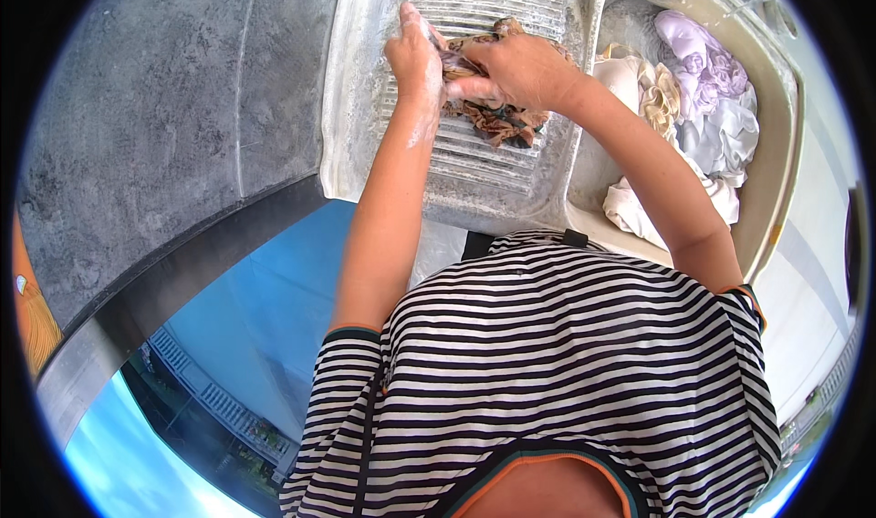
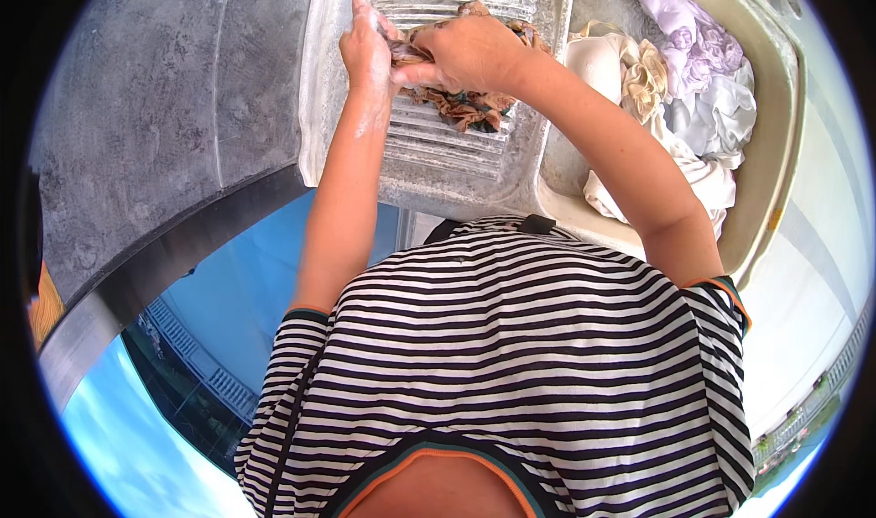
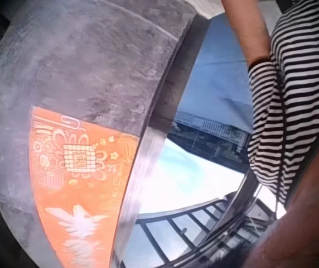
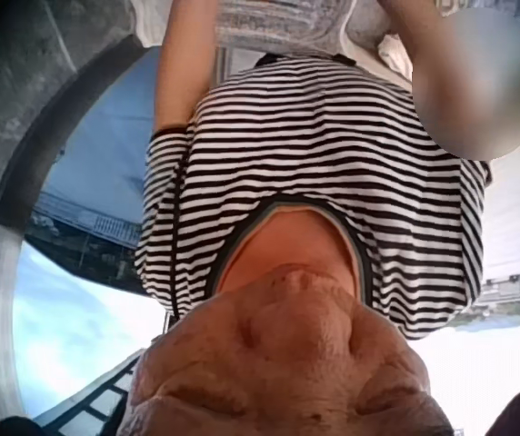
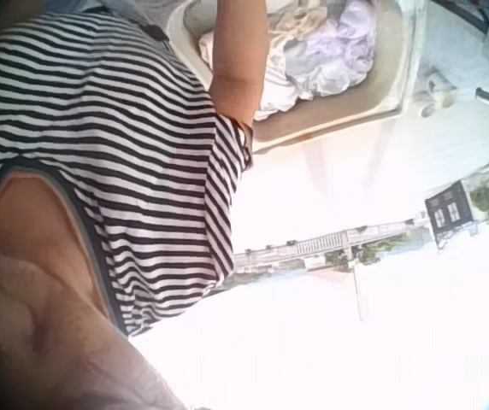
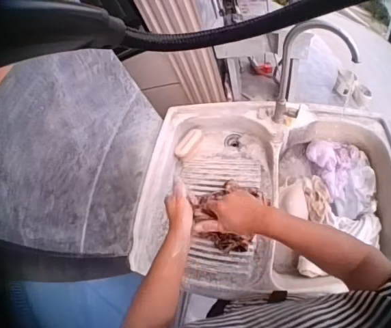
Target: The person hand washes a patterned brown cloth in a double-basin sink. They wet the cloth under running water, apply soap, and scrub it on the washboard, then rinse and wring it out. Other clothes remain in the adjacent basin.
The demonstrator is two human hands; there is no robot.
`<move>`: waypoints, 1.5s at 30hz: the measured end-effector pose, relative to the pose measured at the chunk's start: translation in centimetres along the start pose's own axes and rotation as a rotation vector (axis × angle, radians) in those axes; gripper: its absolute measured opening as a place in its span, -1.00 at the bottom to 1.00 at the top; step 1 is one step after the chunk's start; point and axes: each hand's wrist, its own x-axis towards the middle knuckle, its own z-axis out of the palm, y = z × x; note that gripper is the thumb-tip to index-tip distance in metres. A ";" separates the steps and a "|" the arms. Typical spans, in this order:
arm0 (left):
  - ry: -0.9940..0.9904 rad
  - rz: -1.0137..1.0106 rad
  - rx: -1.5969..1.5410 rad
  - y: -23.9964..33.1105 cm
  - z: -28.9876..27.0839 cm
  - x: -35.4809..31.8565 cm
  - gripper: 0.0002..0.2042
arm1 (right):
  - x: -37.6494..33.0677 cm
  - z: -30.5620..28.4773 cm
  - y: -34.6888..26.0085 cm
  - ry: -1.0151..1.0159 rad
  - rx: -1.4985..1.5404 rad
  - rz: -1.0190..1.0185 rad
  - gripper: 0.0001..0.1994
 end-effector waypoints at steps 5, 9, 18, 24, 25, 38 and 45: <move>-0.324 0.652 0.462 -2.5 -2.8 1.1 -0.45 | -0.6 -4.5 0.1 0.054 0.653 0.213 -0.67; -0.302 0.392 0.515 -3.3 -4.9 1.1 -0.47 | -0.8 -5.9 6.1 0.496 1.310 -0.070 -0.86; -1.035 -0.579 -1.067 -7.3 -6.5 6.4 -0.48 | 0.1 4.0 -7.7 0.583 0.170 -0.260 -0.70; -0.340 -0.402 -0.619 -0.8 1.9 -3.0 -0.72 | 5.8 4.2 1.1 0.640 0.279 0.321 -0.61; -0.382 -0.362 -0.544 -1.2 1.4 -2.8 -0.72 | 6.1 4.9 2.1 0.672 0.310 0.350 -0.60; -0.071 -0.164 -0.483 0.2 -1.3 0.1 -0.57 | 3.1 1.5 -1.0 0.361 0.201 -0.012 -0.48; -0.335 0.622 -0.084 1.0 -2.3 -0.3 -0.48 | 2.1 -5.5 -2.4 0.339 0.777 -0.028 -0.77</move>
